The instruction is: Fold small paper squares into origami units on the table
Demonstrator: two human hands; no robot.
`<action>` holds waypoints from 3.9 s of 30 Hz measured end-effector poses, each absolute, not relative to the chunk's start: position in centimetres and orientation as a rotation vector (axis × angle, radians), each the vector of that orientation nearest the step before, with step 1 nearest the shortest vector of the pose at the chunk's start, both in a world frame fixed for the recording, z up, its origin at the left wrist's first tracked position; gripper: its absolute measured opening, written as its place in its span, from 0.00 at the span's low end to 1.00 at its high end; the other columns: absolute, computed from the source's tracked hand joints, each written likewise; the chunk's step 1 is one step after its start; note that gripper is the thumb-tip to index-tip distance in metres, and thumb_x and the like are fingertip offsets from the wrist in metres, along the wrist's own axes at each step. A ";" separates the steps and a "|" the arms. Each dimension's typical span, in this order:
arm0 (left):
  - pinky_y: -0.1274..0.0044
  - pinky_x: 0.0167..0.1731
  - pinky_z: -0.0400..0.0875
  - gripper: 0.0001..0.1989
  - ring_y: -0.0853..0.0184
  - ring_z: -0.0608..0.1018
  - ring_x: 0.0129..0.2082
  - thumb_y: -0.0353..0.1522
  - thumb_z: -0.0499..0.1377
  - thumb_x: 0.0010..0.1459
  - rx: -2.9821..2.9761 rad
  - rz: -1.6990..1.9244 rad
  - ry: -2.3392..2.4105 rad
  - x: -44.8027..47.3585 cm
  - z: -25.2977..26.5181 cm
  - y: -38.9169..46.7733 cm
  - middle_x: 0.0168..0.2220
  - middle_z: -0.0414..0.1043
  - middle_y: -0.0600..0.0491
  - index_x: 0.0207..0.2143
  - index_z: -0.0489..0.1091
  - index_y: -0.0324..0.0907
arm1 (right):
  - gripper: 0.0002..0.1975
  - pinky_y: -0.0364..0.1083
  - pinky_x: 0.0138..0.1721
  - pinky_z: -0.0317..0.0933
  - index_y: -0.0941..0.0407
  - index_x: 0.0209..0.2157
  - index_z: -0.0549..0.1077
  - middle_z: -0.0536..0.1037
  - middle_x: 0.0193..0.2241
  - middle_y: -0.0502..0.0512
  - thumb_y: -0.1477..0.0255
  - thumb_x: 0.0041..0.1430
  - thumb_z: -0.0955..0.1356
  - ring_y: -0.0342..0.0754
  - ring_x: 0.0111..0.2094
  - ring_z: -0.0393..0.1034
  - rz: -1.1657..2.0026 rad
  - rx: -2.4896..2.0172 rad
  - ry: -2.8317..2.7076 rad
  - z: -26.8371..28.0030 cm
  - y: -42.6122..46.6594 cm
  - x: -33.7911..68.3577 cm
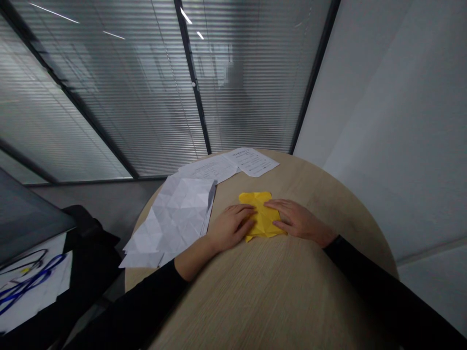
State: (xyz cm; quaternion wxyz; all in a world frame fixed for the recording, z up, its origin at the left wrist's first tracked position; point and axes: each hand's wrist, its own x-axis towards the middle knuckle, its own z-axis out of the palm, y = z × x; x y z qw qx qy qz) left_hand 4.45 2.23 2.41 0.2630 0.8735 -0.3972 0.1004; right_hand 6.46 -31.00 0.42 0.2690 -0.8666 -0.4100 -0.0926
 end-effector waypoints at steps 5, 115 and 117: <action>0.49 0.70 0.77 0.34 0.43 0.85 0.65 0.51 0.73 0.67 2.318 0.234 -1.214 3.8 3.1 2.0 0.65 0.84 0.39 0.67 0.76 0.42 | 0.52 0.72 0.78 0.64 0.51 0.81 0.67 0.77 0.75 0.69 0.39 0.68 0.78 0.71 0.76 0.72 -0.225 -2.318 -1.205 0.2 -31.6 6.8; 0.48 0.78 0.69 0.30 0.46 0.76 0.77 0.52 0.61 0.79 2.553 0.234 -1.162 4.2 2.2 2.0 0.77 0.73 0.37 0.71 0.72 0.42 | 0.31 0.69 0.75 0.68 0.49 0.78 0.72 0.76 0.76 0.63 0.52 0.83 0.67 0.66 0.73 0.75 -0.335 -2.670 -0.988 0.2 -29.0 4.8; 0.49 0.77 0.71 0.26 0.47 0.79 0.75 0.49 0.61 0.80 2.546 0.264 -1.165 4.3 2.3 2.0 0.74 0.76 0.38 0.69 0.74 0.42 | 0.30 0.69 0.73 0.71 0.49 0.76 0.74 0.78 0.75 0.63 0.52 0.82 0.69 0.67 0.71 0.77 -0.355 -2.660 -0.978 0.3 -29.0 4.8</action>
